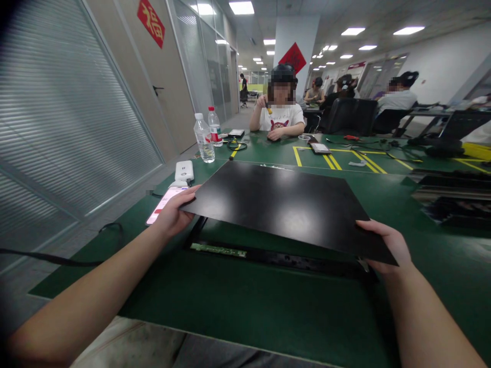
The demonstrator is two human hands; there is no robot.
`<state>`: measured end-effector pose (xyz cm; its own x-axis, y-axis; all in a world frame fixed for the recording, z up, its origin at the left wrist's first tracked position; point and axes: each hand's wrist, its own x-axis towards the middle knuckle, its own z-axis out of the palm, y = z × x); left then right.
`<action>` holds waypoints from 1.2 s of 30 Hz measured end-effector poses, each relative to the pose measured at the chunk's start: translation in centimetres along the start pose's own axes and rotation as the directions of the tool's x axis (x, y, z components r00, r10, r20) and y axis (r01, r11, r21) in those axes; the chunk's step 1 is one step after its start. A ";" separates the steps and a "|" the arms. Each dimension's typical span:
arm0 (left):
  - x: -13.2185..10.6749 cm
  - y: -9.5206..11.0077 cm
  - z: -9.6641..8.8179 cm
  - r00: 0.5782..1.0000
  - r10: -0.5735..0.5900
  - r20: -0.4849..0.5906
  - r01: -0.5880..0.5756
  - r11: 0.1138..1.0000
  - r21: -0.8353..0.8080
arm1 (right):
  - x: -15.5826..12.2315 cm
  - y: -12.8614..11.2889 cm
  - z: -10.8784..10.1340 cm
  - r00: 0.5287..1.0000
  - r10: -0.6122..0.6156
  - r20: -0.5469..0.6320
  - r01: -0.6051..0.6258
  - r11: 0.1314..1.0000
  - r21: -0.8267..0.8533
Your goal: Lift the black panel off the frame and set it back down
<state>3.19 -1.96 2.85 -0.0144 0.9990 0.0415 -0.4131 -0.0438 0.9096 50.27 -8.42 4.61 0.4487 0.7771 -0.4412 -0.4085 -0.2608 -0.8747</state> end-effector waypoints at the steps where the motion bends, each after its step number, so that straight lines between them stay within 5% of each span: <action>1: 0.0 0.1 0.0 1.000 0.010 -0.008 -0.010 1.000 -0.004 | 0.1 0.1 0.0 0.999 -0.002 0.041 0.003 1.000 -0.016; 6: 0.0 1.0 0.0 0.996 0.075 -0.044 -0.074 0.997 0.031 | 0.7 0.5 0.2 0.985 0.030 0.168 -0.015 0.996 -0.090; 19: 0.1 1.4 -0.2 0.979 0.170 -0.117 -0.170 0.985 0.003 | 2.8 1.2 -0.8 0.975 -0.162 0.154 0.184 0.972 -0.143; 36: -0.8 -1.4 0.8 0.994 -0.054 -0.096 0.052 0.998 -0.025 | 3.0 0.4 -1.0 0.972 -0.223 -0.080 0.190 0.936 -0.295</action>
<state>4.55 -2.68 1.85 -0.0792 0.9957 -0.0471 -0.4358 0.0079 0.9000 52.25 -6.77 2.68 0.5906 0.7672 -0.2501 -0.0623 -0.2657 -0.9620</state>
